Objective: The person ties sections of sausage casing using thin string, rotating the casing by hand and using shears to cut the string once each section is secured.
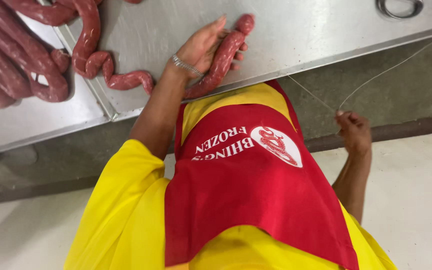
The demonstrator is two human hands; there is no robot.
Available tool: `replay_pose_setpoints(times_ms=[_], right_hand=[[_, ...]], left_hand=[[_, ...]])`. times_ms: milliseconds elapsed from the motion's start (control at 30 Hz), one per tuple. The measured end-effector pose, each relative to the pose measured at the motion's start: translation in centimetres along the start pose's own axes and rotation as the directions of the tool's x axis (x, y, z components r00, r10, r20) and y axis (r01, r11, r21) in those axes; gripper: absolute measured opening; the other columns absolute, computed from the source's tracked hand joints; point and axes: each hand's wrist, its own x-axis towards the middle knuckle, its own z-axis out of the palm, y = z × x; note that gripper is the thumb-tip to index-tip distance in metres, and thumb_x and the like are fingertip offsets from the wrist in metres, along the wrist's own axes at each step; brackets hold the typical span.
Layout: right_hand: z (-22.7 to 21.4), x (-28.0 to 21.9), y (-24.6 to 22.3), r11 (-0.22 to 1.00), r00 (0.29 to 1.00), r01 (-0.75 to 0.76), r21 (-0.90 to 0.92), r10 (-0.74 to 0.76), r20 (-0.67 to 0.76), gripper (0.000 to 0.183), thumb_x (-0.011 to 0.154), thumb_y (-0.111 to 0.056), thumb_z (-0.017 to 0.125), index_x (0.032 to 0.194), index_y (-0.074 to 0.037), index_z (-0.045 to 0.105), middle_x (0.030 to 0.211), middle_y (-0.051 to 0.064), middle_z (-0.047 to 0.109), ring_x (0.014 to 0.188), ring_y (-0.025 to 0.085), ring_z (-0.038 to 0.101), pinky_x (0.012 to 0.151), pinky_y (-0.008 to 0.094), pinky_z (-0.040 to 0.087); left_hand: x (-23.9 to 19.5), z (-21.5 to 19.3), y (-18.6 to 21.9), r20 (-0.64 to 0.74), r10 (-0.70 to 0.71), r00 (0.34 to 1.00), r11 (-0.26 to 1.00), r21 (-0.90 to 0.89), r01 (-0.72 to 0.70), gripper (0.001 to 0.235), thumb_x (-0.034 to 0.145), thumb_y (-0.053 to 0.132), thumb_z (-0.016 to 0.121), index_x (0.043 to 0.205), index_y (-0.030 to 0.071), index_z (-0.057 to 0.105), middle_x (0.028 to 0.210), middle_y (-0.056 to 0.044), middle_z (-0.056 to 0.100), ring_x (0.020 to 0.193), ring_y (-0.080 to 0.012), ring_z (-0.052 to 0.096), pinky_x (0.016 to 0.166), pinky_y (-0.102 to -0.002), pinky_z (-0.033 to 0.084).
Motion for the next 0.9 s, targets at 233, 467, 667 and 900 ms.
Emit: replay_pose_setpoints(times_ms=[233, 467, 667, 900], right_hand=[[8.3, 2.8, -18.2, 0.392, 0.61, 0.718, -0.575, -0.752, 0.25, 0.039, 0.094, 0.007, 0.064, 0.13, -0.005, 0.073, 0.133, 0.031, 0.048, 0.122, 0.044, 0.056, 0.083, 0.043, 0.061], [27.1, 0.4, -27.6, -0.092, 0.579, 0.678, -0.729, -0.545, 0.607, 0.017, 0.109, -0.023, 0.072, 0.122, -0.013, 0.068, 0.11, 0.017, 0.063, 0.085, 0.037, 0.072, 0.073, 0.051, 0.06], [19.1, -9.4, -24.1, 0.21, 0.352, 0.922, -0.324, -0.804, 0.479, 0.029, 0.079, -0.006, 0.086, 0.106, -0.004, 0.076, 0.157, 0.023, 0.032, 0.138, 0.047, 0.052, 0.103, 0.046, 0.056], [1.8, -4.6, -15.5, 0.546, 0.52, 0.626, 0.557, -0.824, 0.224, 0.011, 0.101, -0.004, 0.06, 0.106, -0.005, 0.07, 0.135, 0.011, 0.064, 0.109, 0.022, 0.057, 0.091, 0.035, 0.046]], left_hand=[[-3.5, -0.9, -3.2, 0.035, 0.41, 0.911, 0.726, 0.593, -0.349, 0.049, 0.101, 0.024, 0.071, 0.135, -0.005, 0.05, 0.117, -0.012, 0.067, 0.097, -0.0152, 0.068, 0.087, -0.032, 0.059], [-1.4, -3.0, -4.9, -0.335, 0.382, 0.861, 0.771, 0.629, -0.098, 0.039, 0.106, 0.032, 0.065, 0.096, -0.006, 0.068, 0.076, -0.008, 0.067, 0.063, -0.0128, 0.061, 0.057, -0.029, 0.053], [0.0, -1.8, -4.9, -0.435, 0.417, 0.798, 0.836, 0.527, -0.15, 0.033, 0.097, 0.031, 0.061, 0.086, 0.001, 0.07, 0.063, -0.004, 0.063, 0.045, -0.0138, 0.06, 0.039, -0.032, 0.051], [-0.1, -1.8, -5.5, -0.41, 0.367, 0.835, 0.843, 0.526, -0.112, 0.046, 0.103, 0.034, 0.058, 0.083, -0.007, 0.067, 0.064, -0.011, 0.064, 0.047, -0.0161, 0.061, 0.045, -0.031, 0.054]])
